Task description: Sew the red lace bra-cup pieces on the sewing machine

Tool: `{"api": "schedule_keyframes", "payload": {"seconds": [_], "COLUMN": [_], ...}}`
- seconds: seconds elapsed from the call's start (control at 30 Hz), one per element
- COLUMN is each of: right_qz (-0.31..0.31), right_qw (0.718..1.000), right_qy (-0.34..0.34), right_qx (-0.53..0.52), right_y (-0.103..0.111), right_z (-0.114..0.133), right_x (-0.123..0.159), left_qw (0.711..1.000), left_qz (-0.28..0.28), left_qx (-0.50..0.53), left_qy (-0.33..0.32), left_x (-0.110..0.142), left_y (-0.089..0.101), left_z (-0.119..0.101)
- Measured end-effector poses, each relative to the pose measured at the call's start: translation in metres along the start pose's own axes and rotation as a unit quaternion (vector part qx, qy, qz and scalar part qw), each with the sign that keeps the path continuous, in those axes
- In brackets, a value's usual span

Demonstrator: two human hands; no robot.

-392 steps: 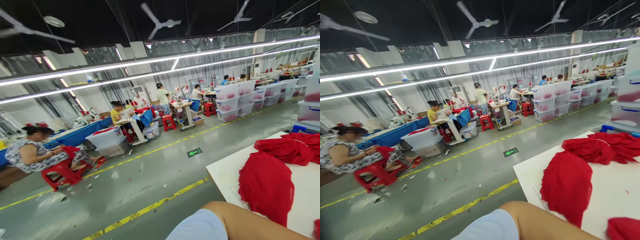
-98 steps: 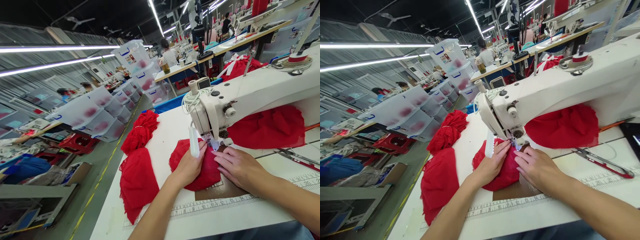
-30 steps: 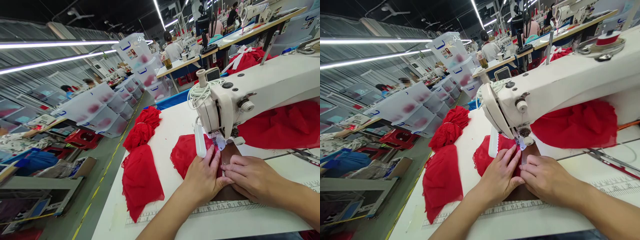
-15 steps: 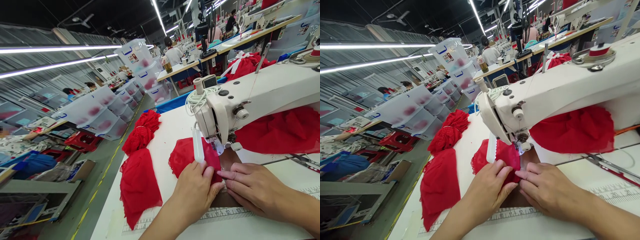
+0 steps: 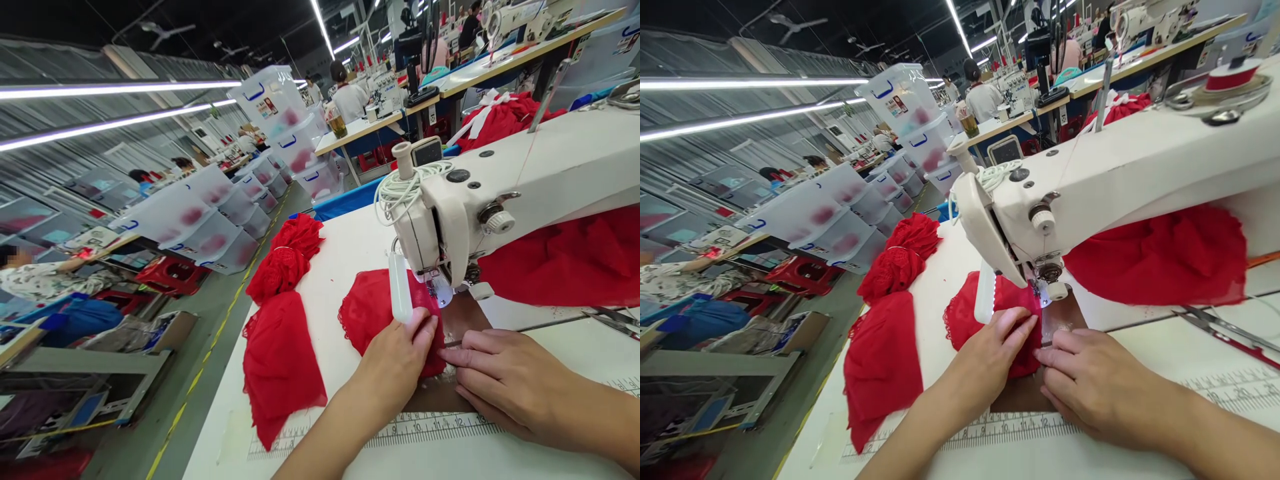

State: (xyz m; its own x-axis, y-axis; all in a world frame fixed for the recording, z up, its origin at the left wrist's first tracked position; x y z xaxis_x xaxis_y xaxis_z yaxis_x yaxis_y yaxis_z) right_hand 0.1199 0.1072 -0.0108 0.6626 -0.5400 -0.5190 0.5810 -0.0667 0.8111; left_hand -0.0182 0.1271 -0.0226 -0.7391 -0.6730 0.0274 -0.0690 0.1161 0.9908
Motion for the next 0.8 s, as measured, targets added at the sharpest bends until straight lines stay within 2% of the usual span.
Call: {"api": "schedule_keyframes", "payload": {"seconds": [0.17,0.4,0.8], "right_qz": [-0.002,-0.004,-0.019], "right_qw": [1.000,1.000,1.000], "right_qy": [-0.004,-0.005,-0.005], "right_qx": [0.003,0.009,0.020], "right_y": [0.001,-0.001,-0.001], "right_z": [-0.001,-0.001,-0.001], "right_x": [0.000,0.002,0.004], "left_qw": [1.000,0.995,0.988], "left_qz": [0.010,0.022,0.008], "left_qx": [-0.014,-0.084,-0.139], "left_qy": [-0.020,-0.046,-0.063], "left_x": [0.003,0.003,0.002], "left_y": [0.000,-0.006,-0.008], "left_z": [-0.002,-0.006,-0.010]}}
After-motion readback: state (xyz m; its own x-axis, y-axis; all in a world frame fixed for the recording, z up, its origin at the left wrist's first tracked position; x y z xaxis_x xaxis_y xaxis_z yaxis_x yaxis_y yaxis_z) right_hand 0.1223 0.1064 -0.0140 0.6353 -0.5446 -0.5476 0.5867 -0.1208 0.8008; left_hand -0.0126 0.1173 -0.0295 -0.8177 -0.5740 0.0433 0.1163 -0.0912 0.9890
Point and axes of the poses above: each hand's wrist, its own x-axis away from the middle knuckle, its own y-axis out of the back of the hand, z = x × y, the point moved 6 cm from there along -x, towards the middle knuckle, and after that the axes turned 10 degrees about -y, right-handed, at the moved point
